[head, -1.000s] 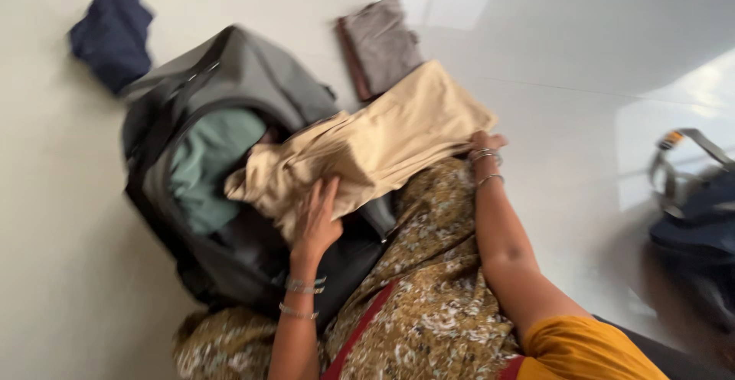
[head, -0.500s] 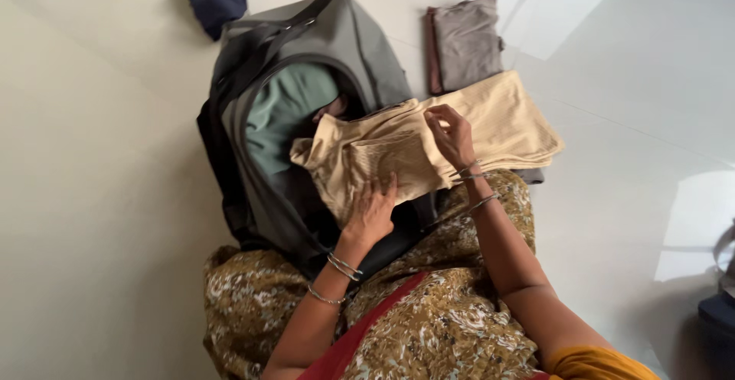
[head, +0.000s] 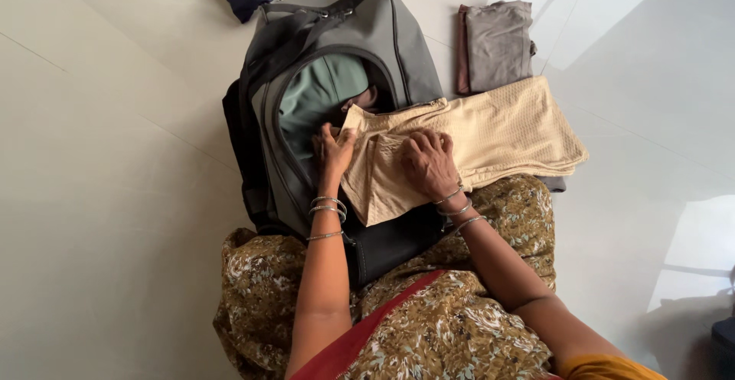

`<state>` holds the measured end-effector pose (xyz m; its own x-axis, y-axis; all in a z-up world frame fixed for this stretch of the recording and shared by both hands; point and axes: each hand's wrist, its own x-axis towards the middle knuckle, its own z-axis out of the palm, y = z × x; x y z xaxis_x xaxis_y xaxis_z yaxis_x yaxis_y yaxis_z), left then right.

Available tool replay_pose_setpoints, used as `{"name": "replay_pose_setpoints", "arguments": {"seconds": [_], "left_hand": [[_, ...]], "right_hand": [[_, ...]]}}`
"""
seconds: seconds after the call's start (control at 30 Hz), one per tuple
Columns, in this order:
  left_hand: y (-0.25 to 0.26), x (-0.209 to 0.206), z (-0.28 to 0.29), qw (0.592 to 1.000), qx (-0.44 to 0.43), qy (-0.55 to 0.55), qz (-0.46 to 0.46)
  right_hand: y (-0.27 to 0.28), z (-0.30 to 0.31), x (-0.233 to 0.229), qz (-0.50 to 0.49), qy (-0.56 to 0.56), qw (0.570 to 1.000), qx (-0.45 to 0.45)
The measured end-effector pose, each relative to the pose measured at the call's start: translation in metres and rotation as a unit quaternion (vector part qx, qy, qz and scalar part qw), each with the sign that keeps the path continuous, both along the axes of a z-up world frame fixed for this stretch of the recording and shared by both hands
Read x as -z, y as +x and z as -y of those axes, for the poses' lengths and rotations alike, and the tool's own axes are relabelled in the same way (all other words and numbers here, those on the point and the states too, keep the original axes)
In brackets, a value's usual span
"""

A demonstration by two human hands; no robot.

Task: The person picks up a light-colored garment, unfolds it, and then folds it into a smaller rectangular shape by bringing the sides and ends together while sitting on the floor.

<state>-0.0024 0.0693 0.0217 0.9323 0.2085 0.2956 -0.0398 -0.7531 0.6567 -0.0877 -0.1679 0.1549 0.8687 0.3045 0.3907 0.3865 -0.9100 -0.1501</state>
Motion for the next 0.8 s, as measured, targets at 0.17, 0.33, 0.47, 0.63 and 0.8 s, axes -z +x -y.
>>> {"name": "replay_pose_setpoints", "arguments": {"seconds": [0.17,0.33,0.47,0.63,0.8], "left_hand": [[0.022,0.049,-0.004,0.936,-0.025,-0.332,-0.117],[0.004,-0.014,-0.026,0.929,-0.120,-0.347,0.048],[-0.037,-0.092,-0.004,0.986,-0.089,-0.057,0.130],[-0.071,-0.116,0.021,0.983,0.061,-0.145,0.089],[-0.090,-0.096,0.036,0.962,0.145,-0.217,-0.080]], "right_hand": [[0.004,0.014,0.019,-0.034,0.044,0.998,-0.026],[0.014,0.025,0.065,0.010,0.063,0.997,0.051],[0.024,0.035,0.075,-0.041,0.208,0.975,0.068],[0.013,0.039,0.062,-0.022,0.304,0.951,0.061],[0.009,0.044,0.045,-0.105,0.617,0.749,0.217]]}}
